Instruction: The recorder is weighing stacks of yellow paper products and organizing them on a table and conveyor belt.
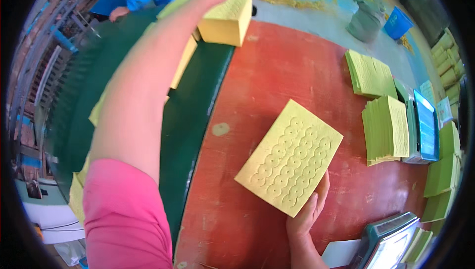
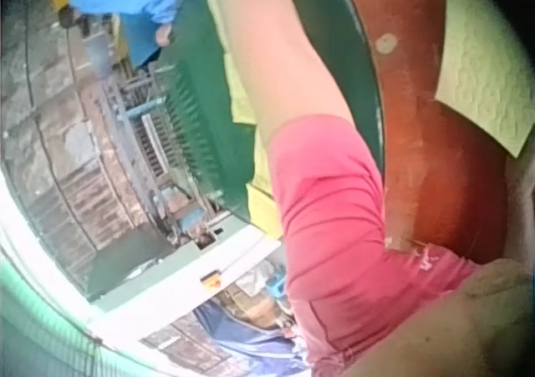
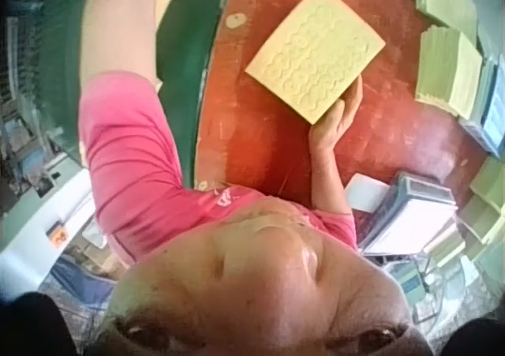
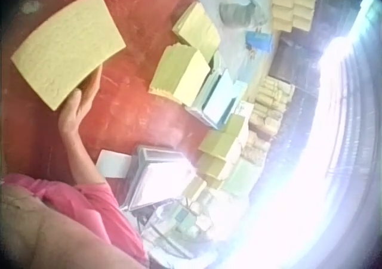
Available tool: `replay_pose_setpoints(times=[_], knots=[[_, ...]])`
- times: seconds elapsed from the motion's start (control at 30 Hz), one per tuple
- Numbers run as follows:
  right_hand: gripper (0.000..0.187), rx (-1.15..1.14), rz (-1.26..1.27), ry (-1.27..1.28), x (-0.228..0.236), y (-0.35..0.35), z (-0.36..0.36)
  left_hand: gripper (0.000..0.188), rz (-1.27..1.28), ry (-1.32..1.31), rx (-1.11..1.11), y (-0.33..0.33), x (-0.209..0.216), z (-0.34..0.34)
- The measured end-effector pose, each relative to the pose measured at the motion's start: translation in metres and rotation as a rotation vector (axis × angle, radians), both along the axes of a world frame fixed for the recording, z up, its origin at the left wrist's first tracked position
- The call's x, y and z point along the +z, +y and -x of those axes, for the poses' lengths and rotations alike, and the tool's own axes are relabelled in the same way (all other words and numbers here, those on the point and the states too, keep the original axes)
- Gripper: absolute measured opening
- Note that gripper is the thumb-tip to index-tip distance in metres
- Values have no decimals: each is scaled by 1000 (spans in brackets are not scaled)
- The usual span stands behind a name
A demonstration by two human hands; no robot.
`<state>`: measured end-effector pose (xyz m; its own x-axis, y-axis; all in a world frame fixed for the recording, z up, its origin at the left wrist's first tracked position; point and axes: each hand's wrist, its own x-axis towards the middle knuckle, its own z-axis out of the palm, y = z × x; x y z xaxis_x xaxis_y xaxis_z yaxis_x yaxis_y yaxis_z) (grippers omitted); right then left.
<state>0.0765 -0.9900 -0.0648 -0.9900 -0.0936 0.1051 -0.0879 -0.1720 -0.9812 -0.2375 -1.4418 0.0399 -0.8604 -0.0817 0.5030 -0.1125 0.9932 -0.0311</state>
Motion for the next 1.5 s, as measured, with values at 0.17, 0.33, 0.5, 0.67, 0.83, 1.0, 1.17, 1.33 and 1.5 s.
replay_pose_setpoints(times=[0.17, 0.33, 0.5, 0.67, 0.83, 1.0, 1.17, 1.33, 1.5], knots=[[80, -10, 21, -36, 2, -4, 0, 36, 212, -63, -67, -32, -51, 27], [78, -53, 30, -73, 2, -9, 3, 40, -225, -302, 0, -31, -57, 48], [72, -58, -16, 2, 1, -4, -2, 44, 78, -408, -58, -25, -49, 26], [69, -43, 36, 17, 2, -2, 5, 49, -127, -533, -38, 25, -26, -24], [64, -106, -2, 132, 29, 4, 39, 54, -292, -333, -95, 43, -38, -72], [56, 114, -1155, 677, 102, -21, 78, 54, -318, -324, -250, 67, -38, -111], [45, 267, -1439, 514, 94, -47, 105, 52, -344, -303, -265, 110, -41, -182], [43, 333, -1255, 700, 84, -5, 57, 52, -392, -309, -313, 175, -37, -256], [48, 471, -1141, 787, 91, 60, -48, 49, -415, -216, -290, 233, -41, -344]])
